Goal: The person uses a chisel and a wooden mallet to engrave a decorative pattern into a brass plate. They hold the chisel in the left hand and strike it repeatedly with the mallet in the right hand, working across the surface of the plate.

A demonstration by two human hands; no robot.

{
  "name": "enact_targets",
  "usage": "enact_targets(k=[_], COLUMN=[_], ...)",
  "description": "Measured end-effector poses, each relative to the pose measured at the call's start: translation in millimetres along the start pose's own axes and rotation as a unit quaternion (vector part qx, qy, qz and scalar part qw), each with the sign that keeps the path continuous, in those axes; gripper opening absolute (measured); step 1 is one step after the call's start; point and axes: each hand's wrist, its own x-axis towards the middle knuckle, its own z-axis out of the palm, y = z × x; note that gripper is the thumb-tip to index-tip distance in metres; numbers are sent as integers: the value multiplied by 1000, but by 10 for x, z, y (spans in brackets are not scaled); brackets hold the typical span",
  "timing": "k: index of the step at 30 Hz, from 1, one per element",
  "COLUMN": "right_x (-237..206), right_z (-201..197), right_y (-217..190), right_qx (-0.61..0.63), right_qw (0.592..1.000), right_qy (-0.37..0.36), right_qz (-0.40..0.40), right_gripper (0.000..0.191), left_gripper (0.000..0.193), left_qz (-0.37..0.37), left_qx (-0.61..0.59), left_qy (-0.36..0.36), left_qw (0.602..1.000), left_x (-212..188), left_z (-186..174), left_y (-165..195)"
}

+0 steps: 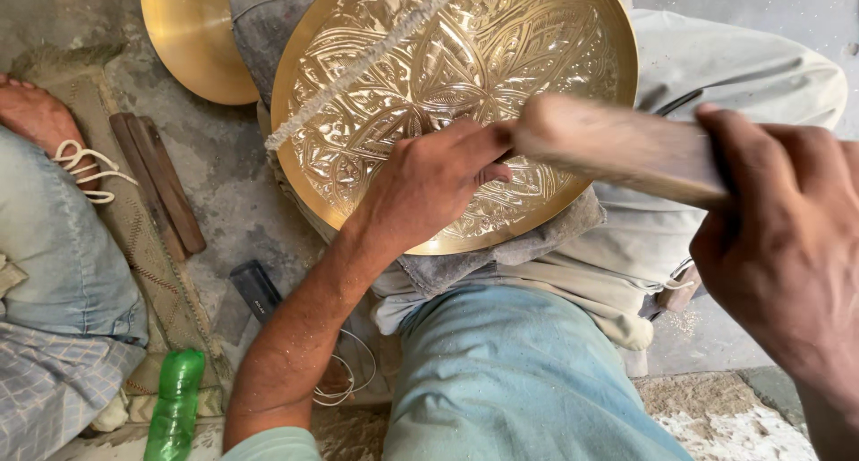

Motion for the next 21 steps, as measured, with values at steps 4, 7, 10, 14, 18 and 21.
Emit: enact_targets(k=[4,7,10,14,18,21], right_x=[-117,-151,-149,-146,-190,-248], right_z=[159,213,270,323,383,415], right_y=[43,51,21,-12,-26,-33], right_qx=[101,-32,170,102,99,172], right_qw=[992,997,978,989,985,970], right_qy=[64,66,85,77,99,107], right_qz=[44,-12,84,77,101,133], right_gripper=[58,64,48,54,53,50], left_gripper=[46,40,39,39,45,42], left_qz=[15,-1,-7,4,13,2], left_qx=[-59,-66,-43,-32,-60,-42], left_qy=[-32,-62,-48,-77,-76,-77], left_qw=[998,996,998,997,995,996], left_x=[75,125,126,145,162,149], left_z=[-53,-82,-118,-109,-101,-126], left_y=[47,63,76,81,83,93])
